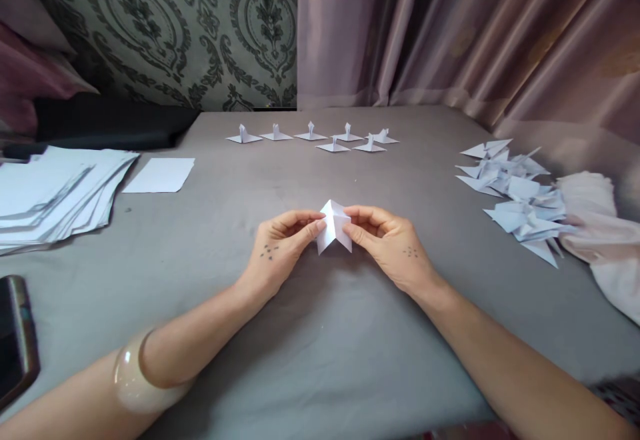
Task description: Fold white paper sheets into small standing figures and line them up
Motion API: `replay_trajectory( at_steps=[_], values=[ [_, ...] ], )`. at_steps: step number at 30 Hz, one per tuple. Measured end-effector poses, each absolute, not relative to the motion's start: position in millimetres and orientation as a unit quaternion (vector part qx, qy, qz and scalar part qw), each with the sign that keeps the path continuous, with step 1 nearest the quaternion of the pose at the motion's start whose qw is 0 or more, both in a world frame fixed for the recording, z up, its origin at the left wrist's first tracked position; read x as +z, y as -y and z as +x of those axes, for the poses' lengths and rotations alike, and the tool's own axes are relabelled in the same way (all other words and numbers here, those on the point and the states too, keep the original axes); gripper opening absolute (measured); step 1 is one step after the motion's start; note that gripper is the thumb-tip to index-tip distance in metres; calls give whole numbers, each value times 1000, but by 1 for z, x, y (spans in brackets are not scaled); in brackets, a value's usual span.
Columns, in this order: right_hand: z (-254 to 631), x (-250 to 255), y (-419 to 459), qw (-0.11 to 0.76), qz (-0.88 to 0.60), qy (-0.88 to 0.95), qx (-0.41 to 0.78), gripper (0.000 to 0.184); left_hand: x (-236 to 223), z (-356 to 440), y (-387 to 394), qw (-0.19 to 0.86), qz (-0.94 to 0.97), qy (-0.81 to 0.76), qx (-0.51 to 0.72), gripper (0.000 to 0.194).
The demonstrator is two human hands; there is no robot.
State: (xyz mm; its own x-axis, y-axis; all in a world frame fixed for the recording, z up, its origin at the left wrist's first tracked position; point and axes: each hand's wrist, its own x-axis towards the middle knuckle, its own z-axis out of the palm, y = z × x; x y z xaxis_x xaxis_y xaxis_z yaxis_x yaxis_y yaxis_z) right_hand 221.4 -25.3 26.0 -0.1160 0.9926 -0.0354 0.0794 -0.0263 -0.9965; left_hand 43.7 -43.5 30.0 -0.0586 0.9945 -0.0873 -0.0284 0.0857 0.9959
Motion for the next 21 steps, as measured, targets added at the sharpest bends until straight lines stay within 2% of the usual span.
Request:
replay_trajectory(
  at_steps=[6,11,21],
  values=[
    [221,26,26,442,-497,538,519,28,30,45,44,513,450,-528,505,21],
    [221,25,27,446,-499,541,510,23,29,45,45,515,462,-526,494,24],
    [216,21,29,481,-502,575,431,13,25,46,45,487,480,-537,494,20]
  ],
)
